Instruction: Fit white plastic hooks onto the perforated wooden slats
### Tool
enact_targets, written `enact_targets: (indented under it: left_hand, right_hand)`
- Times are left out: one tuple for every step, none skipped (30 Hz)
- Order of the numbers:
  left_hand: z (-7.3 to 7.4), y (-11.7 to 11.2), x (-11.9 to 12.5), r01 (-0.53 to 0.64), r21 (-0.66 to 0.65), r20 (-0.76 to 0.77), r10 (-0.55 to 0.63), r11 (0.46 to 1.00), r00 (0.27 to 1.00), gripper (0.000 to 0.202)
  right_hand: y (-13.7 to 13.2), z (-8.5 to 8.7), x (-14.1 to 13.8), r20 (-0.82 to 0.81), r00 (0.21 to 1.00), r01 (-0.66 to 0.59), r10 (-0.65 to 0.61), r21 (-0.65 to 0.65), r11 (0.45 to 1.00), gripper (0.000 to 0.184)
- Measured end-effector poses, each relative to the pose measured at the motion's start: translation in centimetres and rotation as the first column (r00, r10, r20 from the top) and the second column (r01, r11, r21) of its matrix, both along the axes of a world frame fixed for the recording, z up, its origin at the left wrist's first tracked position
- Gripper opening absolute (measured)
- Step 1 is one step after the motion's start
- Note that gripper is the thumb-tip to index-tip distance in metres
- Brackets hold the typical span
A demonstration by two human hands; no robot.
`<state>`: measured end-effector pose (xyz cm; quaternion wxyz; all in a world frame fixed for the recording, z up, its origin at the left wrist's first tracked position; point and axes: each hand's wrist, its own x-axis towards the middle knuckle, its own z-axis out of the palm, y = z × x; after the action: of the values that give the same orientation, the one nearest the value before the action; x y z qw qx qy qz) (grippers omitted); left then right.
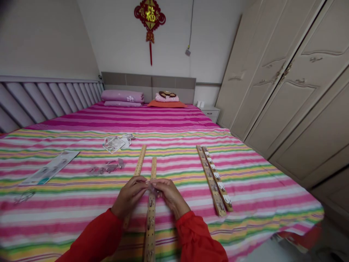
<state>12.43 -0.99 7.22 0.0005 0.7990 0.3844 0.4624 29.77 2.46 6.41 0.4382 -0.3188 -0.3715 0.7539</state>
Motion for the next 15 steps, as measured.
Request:
enact_targets:
  left_hand:
    - [0.1,0.3,0.0,0.002,-0.017,0.004,-0.002,1.0,1.0,0.016]
    - [0.2,0.5,0.0,0.005,-0.032,0.005,-0.005,0.999,1.0,0.016]
    - [0.2,0.8,-0.1,0.007,-0.051,0.002,-0.007,0.999,1.0,0.015]
    - [0.3,1.0,-0.1,0.009,-0.072,-0.002,-0.01,0.997,1.0,0.015]
    - [0.3,1.3,-0.2,0.014,-0.094,-0.004,-0.015,0.995,1.0,0.016]
    - [0.3,1.5,-0.2,0.021,-0.116,-0.001,-0.022,0.993,1.0,0.016]
    - [0.2,1.6,-0.2,0.028,-0.137,0.012,-0.027,0.99,1.0,0.016]
    - [0.1,1.8,-0.2,0.034,-0.164,0.035,-0.028,0.986,0.999,0.016]
    - [0.0,2.0,-0.2,0.036,-0.196,0.07,-0.023,0.98,0.997,0.016]
    - [-0.2,2.1,-0.1,0.033,-0.236,0.116,-0.006,0.971,0.993,0.017]
    - [-0.4,2.2,0.0,0.028,-0.284,0.173,0.023,0.958,0.985,0.017]
    - [-0.6,2.3,0.2,0.029,-0.342,0.242,0.059,0.939,0.969,0.019]
    - [-0.7,2.4,0.4,0.043,-0.406,0.32,0.098,0.913,0.942,0.022]
    - [-0.8,2.5,0.7,0.075,-0.471,0.402,0.138,0.879,0.905,0.026]
    - [-0.9,2.6,0.9,0.122,-0.534,0.479,0.181,0.837,0.859,0.03]
  right_hand:
    - [0.1,0.0,0.1,0.011,1.0,0.007,-0.007,-0.012,1.0,0.022]
    - [0.2,0.1,0.2,0.021,1.0,0.015,-0.014,-0.025,1.0,0.021]
    - [0.3,0.2,0.2,0.027,0.999,0.019,-0.018,-0.036,0.999,0.021]
    - [0.5,0.2,0.3,0.03,0.999,0.02,-0.018,-0.046,0.999,0.02]
    - [0.6,0.2,0.4,0.03,0.999,0.015,-0.013,-0.055,0.998,0.02]
    - [0.7,0.2,0.4,0.029,1.0,0.009,-0.007,-0.068,0.998,0.019]
    - [0.9,0.2,0.5,0.023,1.0,0.007,-0.005,-0.082,0.997,0.019]
    - [1.0,0.2,0.5,0.013,1.0,0.01,-0.009,-0.1,0.995,0.019]
    - [1.2,0.1,0.5,0.0,1.0,0.02,-0.02,-0.119,0.993,0.019]
    - [1.4,0.0,0.5,-0.016,0.999,0.035,-0.037,-0.137,0.99,0.019]
    - [1.6,-0.1,0.5,-0.031,0.998,0.051,-0.056,-0.152,0.987,0.018]
    - [1.9,-0.1,0.4,-0.045,0.996,0.067,-0.076,-0.161,0.985,0.018]
    - [2.1,-0.2,0.3,-0.057,0.994,0.082,-0.093,-0.163,0.983,0.017]
    - [2.4,-0.2,0.2,-0.066,0.992,0.097,-0.109,-0.161,0.982,0.016]
    - [2.7,-0.2,0.0,-0.074,0.989,0.114,-0.126,-0.157,0.981,0.016]
